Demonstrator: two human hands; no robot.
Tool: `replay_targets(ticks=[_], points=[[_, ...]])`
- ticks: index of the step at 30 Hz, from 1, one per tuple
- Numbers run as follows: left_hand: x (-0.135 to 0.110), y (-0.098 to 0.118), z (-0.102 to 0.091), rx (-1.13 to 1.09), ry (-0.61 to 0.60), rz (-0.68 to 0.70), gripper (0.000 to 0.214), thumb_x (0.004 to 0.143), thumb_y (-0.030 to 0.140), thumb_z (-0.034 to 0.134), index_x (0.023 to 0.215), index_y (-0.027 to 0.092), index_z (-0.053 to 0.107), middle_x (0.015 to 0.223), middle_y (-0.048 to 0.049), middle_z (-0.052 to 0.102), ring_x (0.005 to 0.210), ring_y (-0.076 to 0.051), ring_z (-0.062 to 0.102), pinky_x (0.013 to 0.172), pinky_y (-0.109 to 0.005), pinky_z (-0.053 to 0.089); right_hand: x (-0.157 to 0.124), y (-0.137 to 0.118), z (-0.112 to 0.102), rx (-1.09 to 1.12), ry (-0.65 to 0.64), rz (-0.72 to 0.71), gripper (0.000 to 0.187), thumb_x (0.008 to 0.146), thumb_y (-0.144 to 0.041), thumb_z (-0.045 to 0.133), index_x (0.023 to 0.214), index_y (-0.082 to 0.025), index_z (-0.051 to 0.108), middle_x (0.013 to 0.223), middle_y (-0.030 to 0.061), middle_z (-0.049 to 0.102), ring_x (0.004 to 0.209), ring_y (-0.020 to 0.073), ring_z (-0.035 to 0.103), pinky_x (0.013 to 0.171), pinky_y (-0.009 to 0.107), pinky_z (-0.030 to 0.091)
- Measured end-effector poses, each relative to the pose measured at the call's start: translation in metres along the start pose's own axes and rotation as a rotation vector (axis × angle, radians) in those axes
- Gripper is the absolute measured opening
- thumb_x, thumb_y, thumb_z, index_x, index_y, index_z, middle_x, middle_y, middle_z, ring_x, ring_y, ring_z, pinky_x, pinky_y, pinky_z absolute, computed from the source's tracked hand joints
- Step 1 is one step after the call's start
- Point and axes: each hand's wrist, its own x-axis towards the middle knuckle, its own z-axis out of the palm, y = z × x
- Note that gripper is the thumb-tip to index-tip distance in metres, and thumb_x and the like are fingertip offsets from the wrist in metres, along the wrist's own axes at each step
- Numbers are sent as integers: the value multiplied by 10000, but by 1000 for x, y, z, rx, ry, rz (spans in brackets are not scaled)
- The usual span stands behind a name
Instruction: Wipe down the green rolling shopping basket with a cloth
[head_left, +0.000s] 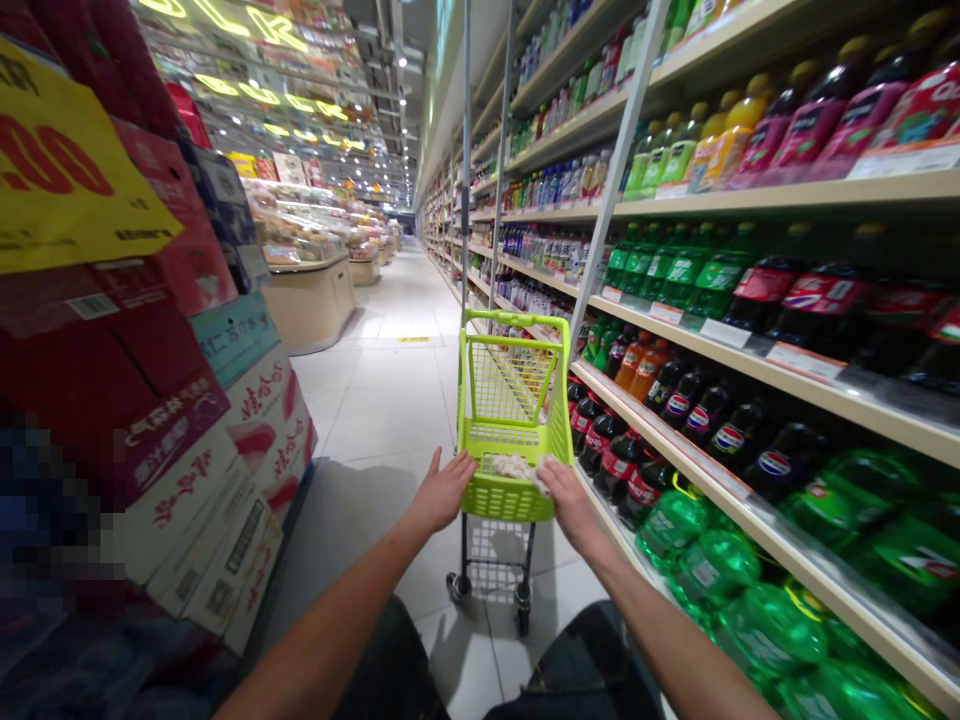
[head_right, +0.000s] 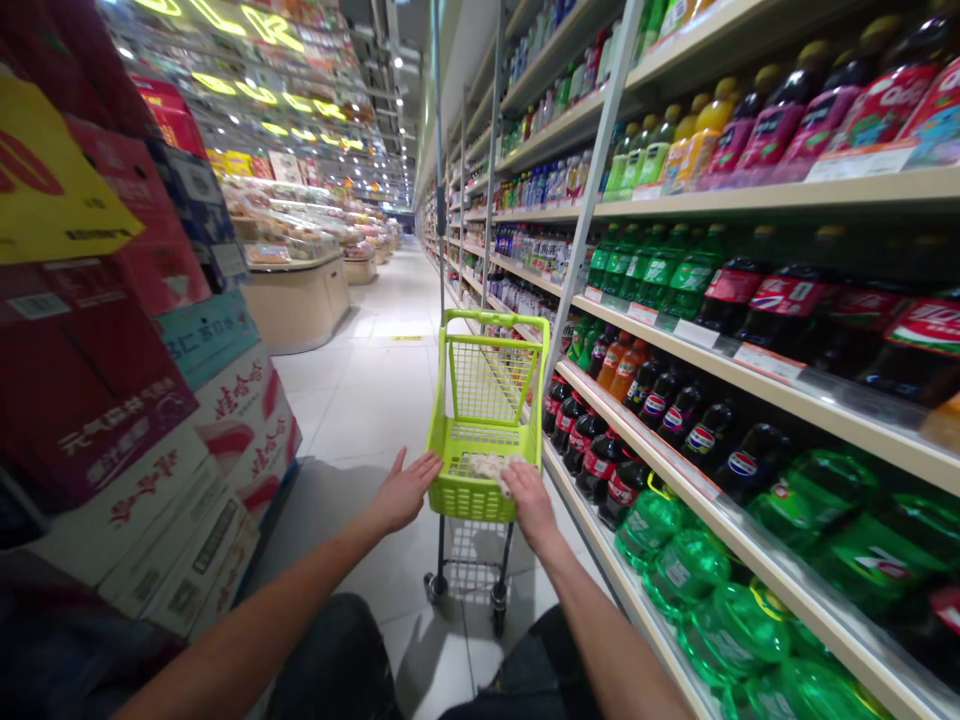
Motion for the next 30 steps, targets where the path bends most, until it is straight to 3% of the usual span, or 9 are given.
replay_targets(ticks=[5,10,13,16,18,20,24,27,30], points=[[-3,5,-2,-17,31,-36,410,776,88,328,1155,156,469,1241,-91,521,1272,-198,307,1058,-534,93,-17,31,-15,-10,17,46,358,822,-105,392,1095,-232,586,1222,90,534,1163,197,459,963,441,394],[1,40,-1,-31,40,9,318,762,157,395,1060,138,506,1075,-109,596,1188,-228,401,1060,-533,65,-15,53,-22,11,-47,87,359,803,-141,371,1065,-222,603,1191,76,557,1135,183,486,952,404,416],[4,69,1,-51,4,110,382,714,197,467,1091,135,478,1041,-105,600,1135,-230,434,1061,-532,67,-18,89,-47,-23,-73,200,362,767,-178,371,1035,-192,614,1167,79,572,1099,193,517,945,404,418],[11,83,1,-75,19,284,490,756,212,419,1236,141,355,1231,-99,506,1243,-212,314,1059,-534,93,-21,110,-63,-61,-99,237,369,728,-213,366,982,-169,630,1092,85,614,1042,219,556,914,416,438],[19,76,-2,-55,46,261,504,798,208,360,1292,141,285,1356,-89,385,1290,-216,237,1052,-543,117,-24,96,-62,-88,-91,248,382,731,-228,348,993,-165,619,1031,85,638,974,226,591,851,402,479],[28,62,-7,-5,49,167,500,817,187,326,1311,142,265,1406,-81,310,1301,-228,218,1047,-546,136,-31,62,-57,-83,-86,240,387,756,-234,337,1044,-171,588,1023,77,639,943,214,602,812,372,497],[45,30,-17,108,26,72,470,828,156,308,1298,160,309,1402,-75,322,1305,-223,220,1047,-546,145,-53,5,-53,-79,-8,158,364,795,-220,328,1087,-181,542,1074,71,605,994,195,571,870,351,461],[50,11,-26,172,25,9,456,826,150,314,1280,182,344,1398,-71,332,1300,-229,237,1035,-565,161,-67,22,-67,-158,34,148,328,806,-260,337,1034,-187,562,1001,69,624,927,202,595,836,343,476],[43,-3,-33,226,48,-37,483,814,138,320,1296,167,327,1408,-71,313,1302,-233,233,1041,-561,149,-67,54,-82,-240,12,291,347,807,-305,325,1014,-187,577,991,78,629,900,231,605,785,364,492]])
